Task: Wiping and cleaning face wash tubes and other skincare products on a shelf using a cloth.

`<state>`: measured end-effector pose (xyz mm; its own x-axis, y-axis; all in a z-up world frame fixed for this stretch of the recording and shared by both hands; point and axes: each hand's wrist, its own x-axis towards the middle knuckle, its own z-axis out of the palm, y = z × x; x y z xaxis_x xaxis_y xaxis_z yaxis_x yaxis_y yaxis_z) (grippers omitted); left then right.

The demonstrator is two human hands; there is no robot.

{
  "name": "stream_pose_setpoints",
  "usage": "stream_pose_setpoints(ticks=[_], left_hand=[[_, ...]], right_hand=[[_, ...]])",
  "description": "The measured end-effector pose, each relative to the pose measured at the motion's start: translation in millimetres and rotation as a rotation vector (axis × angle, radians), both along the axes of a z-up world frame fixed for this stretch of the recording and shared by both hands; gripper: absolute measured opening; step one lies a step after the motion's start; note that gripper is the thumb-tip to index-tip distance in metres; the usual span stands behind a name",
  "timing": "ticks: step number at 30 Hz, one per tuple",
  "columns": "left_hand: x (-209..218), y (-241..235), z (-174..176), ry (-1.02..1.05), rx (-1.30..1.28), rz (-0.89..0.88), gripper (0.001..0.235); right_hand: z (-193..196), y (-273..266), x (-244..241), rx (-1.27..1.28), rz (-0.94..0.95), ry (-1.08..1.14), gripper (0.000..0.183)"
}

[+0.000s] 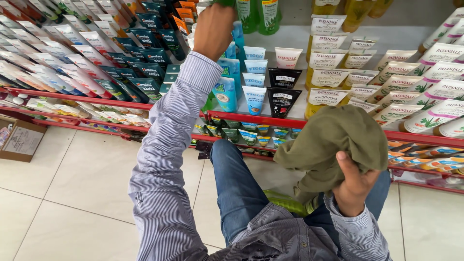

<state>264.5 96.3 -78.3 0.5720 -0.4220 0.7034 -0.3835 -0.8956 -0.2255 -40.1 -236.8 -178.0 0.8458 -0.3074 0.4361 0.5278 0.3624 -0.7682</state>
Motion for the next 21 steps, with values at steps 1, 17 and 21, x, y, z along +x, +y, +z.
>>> stream_pose_setpoints(ticks=[1, 17, 21], left_hand=[[-4.9, 0.9, 4.1, 0.002, 0.0, -0.001, 0.015], [-144.8, -20.6, 65.9, -0.333, -0.004, -0.117, 0.017], [-174.3, -26.6, 76.1, -0.443, -0.016, -0.157, 0.014]], right_hand=[[-4.1, -1.2, 0.1, 0.0, -0.001, 0.002, 0.06], [0.4, 6.5, -7.9, -0.072, -0.027, -0.023, 0.061], [-4.3, 6.8, -8.9, -0.087, -0.025, -0.034, 0.061]])
